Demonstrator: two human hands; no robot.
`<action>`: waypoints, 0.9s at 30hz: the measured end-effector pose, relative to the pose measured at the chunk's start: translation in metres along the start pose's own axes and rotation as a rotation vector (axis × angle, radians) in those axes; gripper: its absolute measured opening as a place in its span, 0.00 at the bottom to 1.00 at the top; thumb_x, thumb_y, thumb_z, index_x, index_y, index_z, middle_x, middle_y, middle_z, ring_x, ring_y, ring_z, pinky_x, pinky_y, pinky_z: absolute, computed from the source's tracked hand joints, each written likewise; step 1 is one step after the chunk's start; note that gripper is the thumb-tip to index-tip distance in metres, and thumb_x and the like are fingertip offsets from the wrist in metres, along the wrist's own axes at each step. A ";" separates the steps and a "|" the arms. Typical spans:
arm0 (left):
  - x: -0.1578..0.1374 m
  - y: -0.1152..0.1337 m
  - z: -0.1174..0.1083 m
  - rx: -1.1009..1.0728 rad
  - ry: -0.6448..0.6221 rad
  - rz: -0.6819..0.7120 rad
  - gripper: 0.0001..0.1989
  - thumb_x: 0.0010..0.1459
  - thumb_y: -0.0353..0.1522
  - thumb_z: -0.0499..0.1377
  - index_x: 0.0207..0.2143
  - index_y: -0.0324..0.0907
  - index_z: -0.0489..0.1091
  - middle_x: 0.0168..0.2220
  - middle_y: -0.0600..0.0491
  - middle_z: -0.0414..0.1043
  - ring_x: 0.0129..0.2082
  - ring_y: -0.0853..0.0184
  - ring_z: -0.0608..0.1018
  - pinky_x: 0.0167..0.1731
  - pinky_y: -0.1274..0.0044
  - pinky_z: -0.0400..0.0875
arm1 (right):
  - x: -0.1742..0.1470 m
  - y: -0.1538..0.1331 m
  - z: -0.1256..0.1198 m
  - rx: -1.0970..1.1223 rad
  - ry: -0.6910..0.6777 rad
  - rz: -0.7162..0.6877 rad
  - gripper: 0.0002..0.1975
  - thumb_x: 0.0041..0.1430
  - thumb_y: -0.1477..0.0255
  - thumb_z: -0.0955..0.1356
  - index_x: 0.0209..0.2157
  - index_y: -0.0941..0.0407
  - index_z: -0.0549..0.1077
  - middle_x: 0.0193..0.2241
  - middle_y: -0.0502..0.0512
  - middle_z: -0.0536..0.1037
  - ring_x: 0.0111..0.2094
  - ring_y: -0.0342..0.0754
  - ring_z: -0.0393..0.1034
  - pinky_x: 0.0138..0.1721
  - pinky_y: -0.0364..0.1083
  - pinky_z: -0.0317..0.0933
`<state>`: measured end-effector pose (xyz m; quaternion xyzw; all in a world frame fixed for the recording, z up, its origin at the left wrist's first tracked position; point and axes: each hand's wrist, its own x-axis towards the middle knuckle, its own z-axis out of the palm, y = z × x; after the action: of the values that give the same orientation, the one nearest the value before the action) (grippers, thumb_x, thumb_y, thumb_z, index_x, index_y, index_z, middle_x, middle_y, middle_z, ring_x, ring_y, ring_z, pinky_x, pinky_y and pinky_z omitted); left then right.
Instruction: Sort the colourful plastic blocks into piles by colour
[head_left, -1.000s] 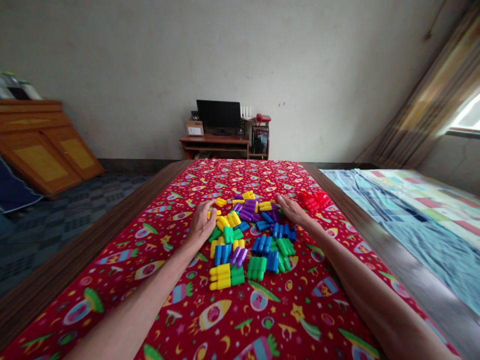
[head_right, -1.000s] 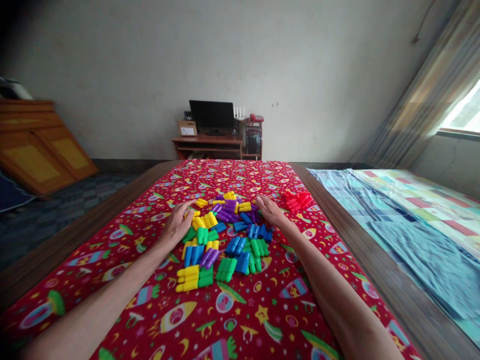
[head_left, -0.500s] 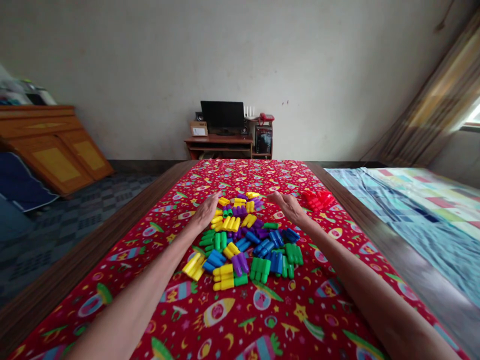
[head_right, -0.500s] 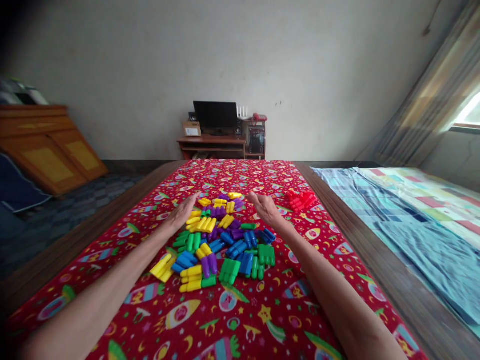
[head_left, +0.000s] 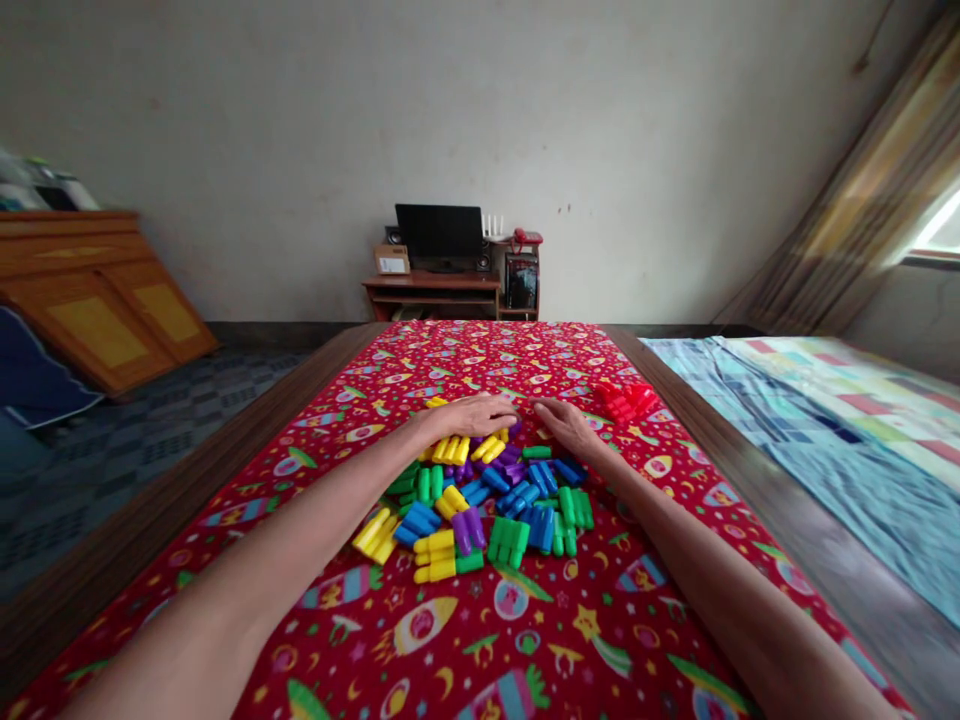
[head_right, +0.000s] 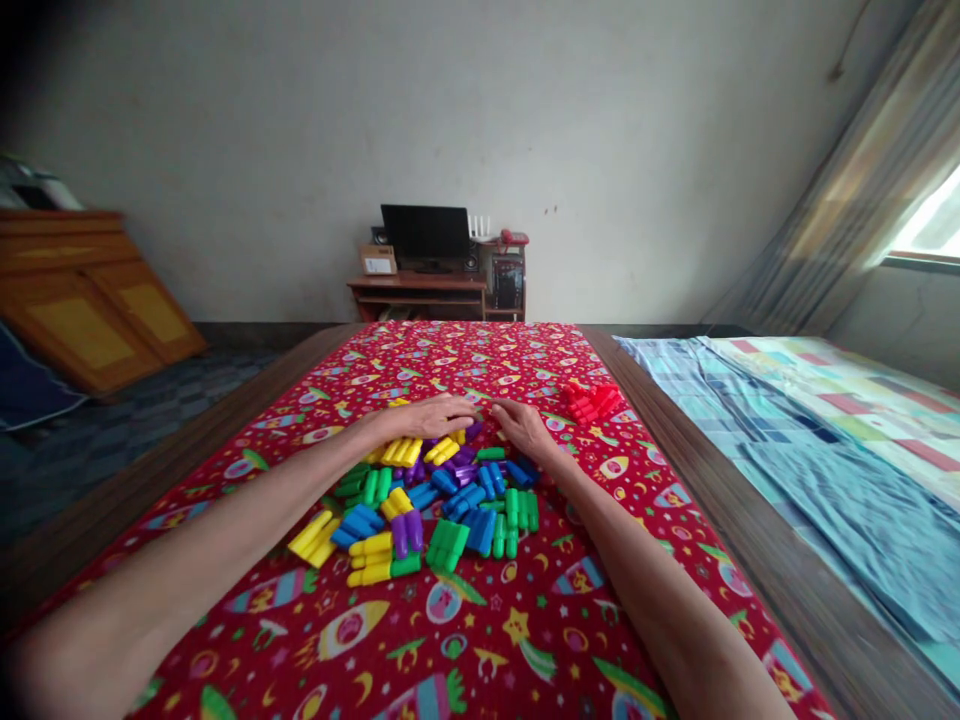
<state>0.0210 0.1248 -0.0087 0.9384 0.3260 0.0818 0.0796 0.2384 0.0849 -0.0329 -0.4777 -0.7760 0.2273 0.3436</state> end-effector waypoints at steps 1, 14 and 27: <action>-0.012 0.006 -0.002 0.007 -0.016 -0.008 0.20 0.63 0.41 0.48 0.48 0.41 0.73 0.49 0.49 0.76 0.50 0.64 0.74 0.53 0.75 0.63 | 0.000 -0.001 0.000 -0.004 -0.015 -0.026 0.17 0.63 0.66 0.61 0.44 0.59 0.76 0.38 0.56 0.81 0.38 0.51 0.74 0.39 0.46 0.65; -0.114 0.034 -0.007 -0.095 0.242 -0.198 0.23 0.63 0.41 0.48 0.53 0.39 0.70 0.53 0.46 0.73 0.54 0.59 0.73 0.56 0.68 0.64 | -0.014 -0.064 0.024 -0.138 -0.328 -0.281 0.14 0.57 0.77 0.66 0.45 0.59 0.76 0.32 0.55 0.80 0.32 0.45 0.72 0.32 0.40 0.60; -0.106 0.046 0.003 -0.352 0.408 -0.210 0.26 0.56 0.37 0.55 0.58 0.42 0.65 0.60 0.46 0.66 0.57 0.59 0.70 0.59 0.67 0.62 | 0.001 -0.061 0.034 -0.102 -0.422 -0.336 0.15 0.54 0.79 0.67 0.44 0.58 0.74 0.35 0.54 0.79 0.35 0.45 0.72 0.35 0.40 0.61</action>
<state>-0.0330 0.0225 -0.0132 0.8356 0.4113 0.3154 0.1820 0.1767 0.0577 -0.0138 -0.3011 -0.9092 0.2219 0.1828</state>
